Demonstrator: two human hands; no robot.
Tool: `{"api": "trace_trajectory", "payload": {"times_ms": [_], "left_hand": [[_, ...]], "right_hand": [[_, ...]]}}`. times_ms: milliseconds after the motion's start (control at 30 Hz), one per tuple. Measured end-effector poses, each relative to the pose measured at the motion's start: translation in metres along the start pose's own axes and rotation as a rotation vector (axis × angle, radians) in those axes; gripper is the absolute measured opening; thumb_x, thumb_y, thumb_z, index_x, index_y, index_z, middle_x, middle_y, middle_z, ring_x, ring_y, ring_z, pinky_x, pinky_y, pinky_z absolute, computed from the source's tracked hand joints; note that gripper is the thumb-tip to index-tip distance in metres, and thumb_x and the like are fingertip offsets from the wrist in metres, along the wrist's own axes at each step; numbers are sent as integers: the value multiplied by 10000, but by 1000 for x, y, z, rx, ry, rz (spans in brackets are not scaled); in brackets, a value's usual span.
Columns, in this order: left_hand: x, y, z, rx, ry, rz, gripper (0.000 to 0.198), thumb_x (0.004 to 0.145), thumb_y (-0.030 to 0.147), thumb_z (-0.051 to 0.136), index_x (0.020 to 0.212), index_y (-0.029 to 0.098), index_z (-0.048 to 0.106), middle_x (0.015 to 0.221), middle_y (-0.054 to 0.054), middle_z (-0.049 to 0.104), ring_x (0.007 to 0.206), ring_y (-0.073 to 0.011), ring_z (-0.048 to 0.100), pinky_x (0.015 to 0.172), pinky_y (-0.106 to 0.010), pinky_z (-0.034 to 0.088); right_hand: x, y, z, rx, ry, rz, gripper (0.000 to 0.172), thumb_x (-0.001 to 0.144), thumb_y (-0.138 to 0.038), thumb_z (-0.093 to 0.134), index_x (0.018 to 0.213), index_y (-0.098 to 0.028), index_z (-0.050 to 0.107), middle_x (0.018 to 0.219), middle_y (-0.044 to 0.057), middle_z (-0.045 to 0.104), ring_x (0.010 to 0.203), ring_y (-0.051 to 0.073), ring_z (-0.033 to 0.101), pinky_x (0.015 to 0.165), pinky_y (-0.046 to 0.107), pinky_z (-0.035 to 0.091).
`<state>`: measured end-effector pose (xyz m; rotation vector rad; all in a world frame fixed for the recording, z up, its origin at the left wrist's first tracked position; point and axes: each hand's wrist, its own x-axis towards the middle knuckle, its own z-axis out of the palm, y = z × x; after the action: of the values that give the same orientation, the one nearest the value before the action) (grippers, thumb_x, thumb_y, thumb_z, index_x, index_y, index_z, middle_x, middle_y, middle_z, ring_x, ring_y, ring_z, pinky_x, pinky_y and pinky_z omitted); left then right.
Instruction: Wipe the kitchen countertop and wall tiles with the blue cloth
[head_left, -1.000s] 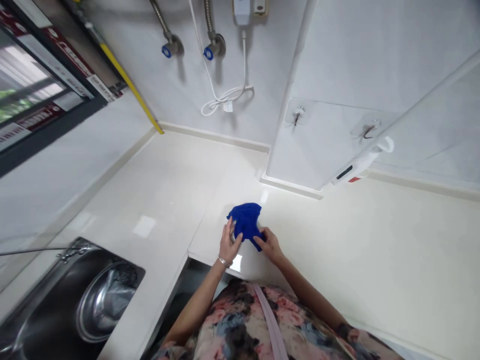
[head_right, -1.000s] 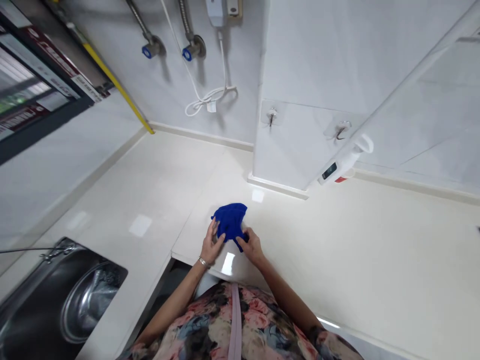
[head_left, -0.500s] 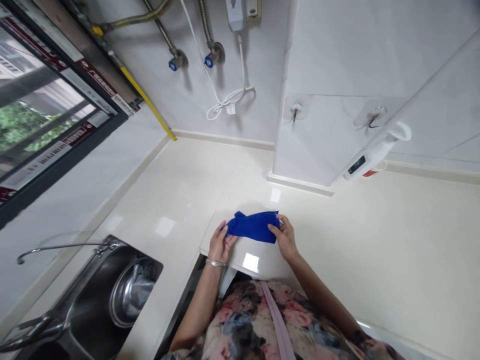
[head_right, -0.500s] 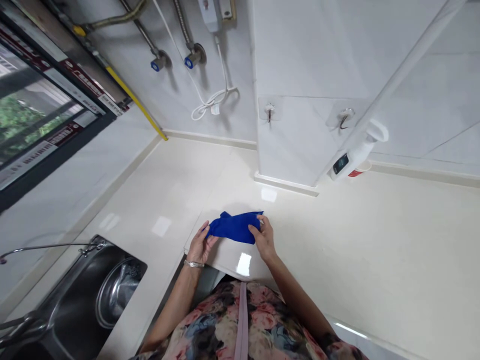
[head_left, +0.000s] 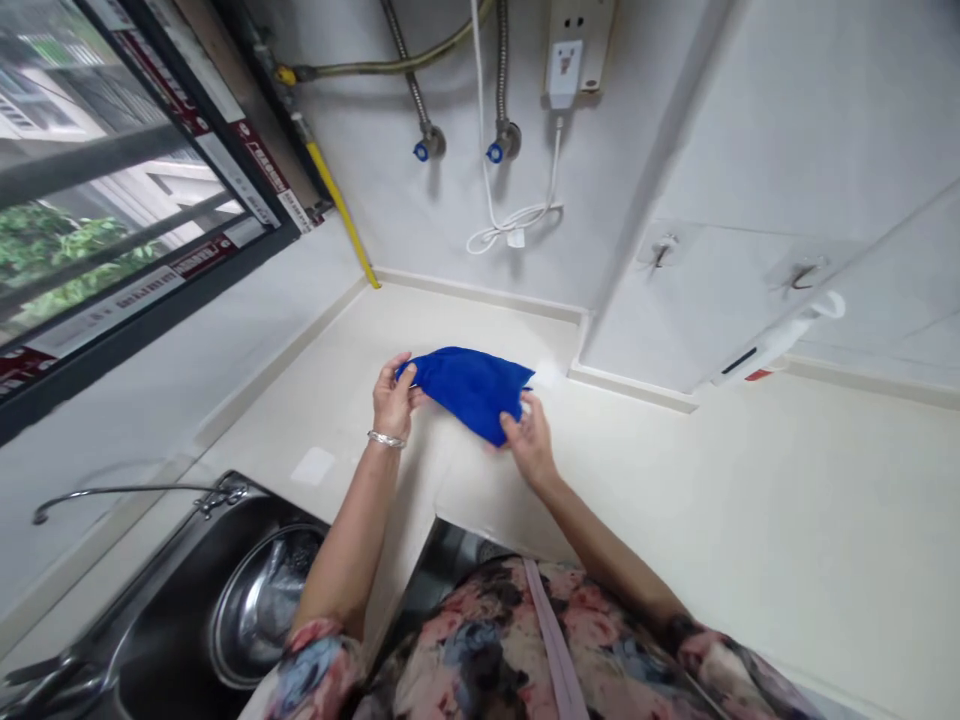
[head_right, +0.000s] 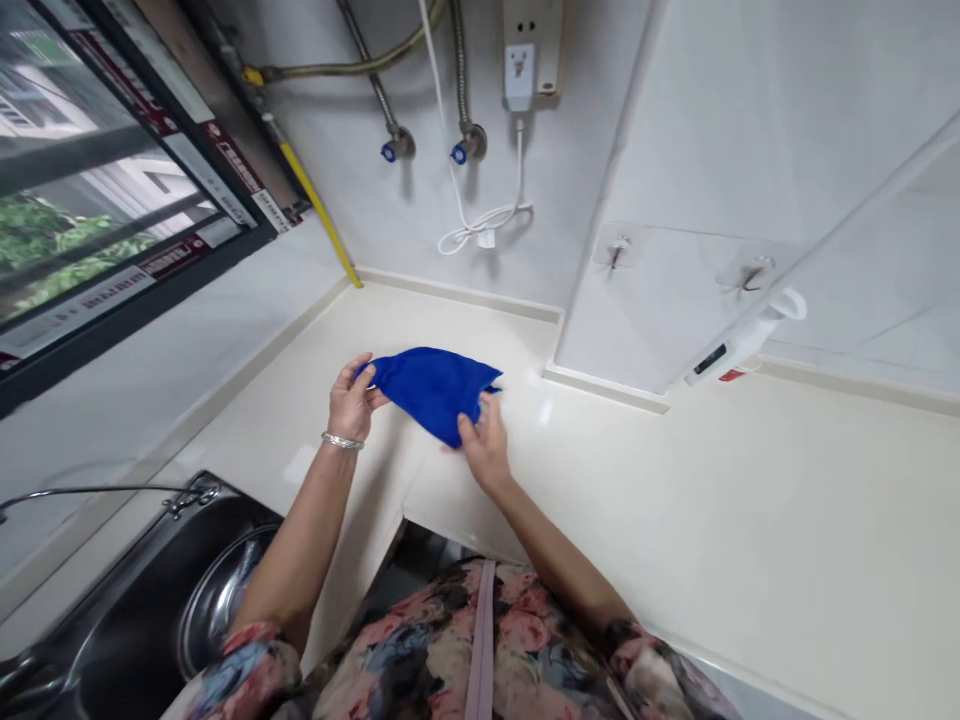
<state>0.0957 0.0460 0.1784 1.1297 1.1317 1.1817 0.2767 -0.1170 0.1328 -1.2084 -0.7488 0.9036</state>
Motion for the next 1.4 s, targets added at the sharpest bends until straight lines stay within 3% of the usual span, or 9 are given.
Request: {"api": "trace_trajectory", "payload": {"times_ms": [133, 267, 367, 500, 667, 800, 967, 1100, 1400], "left_hand": [[33, -28, -88, 711, 46, -90, 459, 916, 400, 672, 1313, 170, 658, 1158, -142, 742, 925, -256, 767, 902, -475, 646], [41, -65, -120, 931, 81, -126, 535, 931, 349, 610, 1394, 83, 610, 1431, -260, 637, 1376, -383, 590, 1203, -593, 428], [20, -106, -80, 953, 0, -51, 624, 991, 351, 512, 1566, 112, 485, 1639, -197, 463, 1558, -325, 381, 1314, -508, 269], [-11, -153, -14, 1224, -164, 65, 706, 1002, 483, 506, 1637, 185, 426, 1754, -187, 217, 1625, -471, 49, 1289, -718, 79], [24, -163, -16, 1309, -243, 87, 706, 997, 577, 477, 1645, 306, 410, 1790, -112, 99, 1621, -487, -36, 1276, -740, 30], [68, -156, -38, 1353, -271, 145, 687, 1010, 564, 451, 1644, 306, 409, 1792, -103, 93, 1620, -492, -32, 1276, -736, 30], [79, -158, -30, 1376, -421, 325, 688, 991, 537, 532, 1633, 313, 430, 1788, -116, 114, 1610, -522, -13, 1268, -745, 47], [110, -160, 5, 1309, -506, 388, 662, 990, 553, 534, 1619, 367, 446, 1791, -71, 134, 1620, -497, 15, 1281, -725, 59], [244, -170, 116, 1160, -486, 281, 659, 989, 577, 461, 1618, 381, 449, 1795, 22, 128, 1632, -445, -64, 1292, -691, -66]], "right_hand": [[-42, 71, 5, -284, -537, 56, 496, 911, -511, 675, 1337, -262, 628, 1034, 55, 742, 672, 176, 692, 557, 335, 625], [-52, 106, -36, -745, -469, -203, 346, 969, -312, 535, 1256, -211, 700, 1239, 132, 746, 961, 272, 758, 896, 470, 658], [-47, 111, -79, -933, -300, -286, 397, 1018, -268, 419, 1324, -201, 663, 1297, 132, 729, 1124, 281, 733, 996, 475, 628], [-46, 111, -134, -1077, -133, -334, 381, 1045, -291, 418, 1339, -211, 645, 1327, 126, 713, 1209, 267, 698, 1055, 485, 602], [-46, 118, -182, -1212, 79, -357, 328, 1014, -286, 457, 1254, -195, 661, 1362, 166, 666, 1219, 281, 666, 1029, 522, 592], [-37, 130, -180, -1258, 262, -422, 273, 952, -220, 465, 1156, -177, 641, 1236, 164, 668, 1157, 287, 633, 1019, 544, 544], [-32, 138, -168, -1282, 323, -379, 268, 889, -179, 475, 1126, -167, 600, 1198, 165, 631, 1165, 309, 580, 1027, 539, 473], [-37, 138, -171, -1292, 328, -342, 270, 892, -190, 491, 1142, -168, 591, 1226, 171, 620, 1194, 316, 565, 1047, 537, 453], [-44, 137, -175, -1381, 305, -273, 280, 888, -188, 470, 1147, -183, 573, 1223, 181, 621, 1190, 349, 575, 1024, 564, 457]]}}
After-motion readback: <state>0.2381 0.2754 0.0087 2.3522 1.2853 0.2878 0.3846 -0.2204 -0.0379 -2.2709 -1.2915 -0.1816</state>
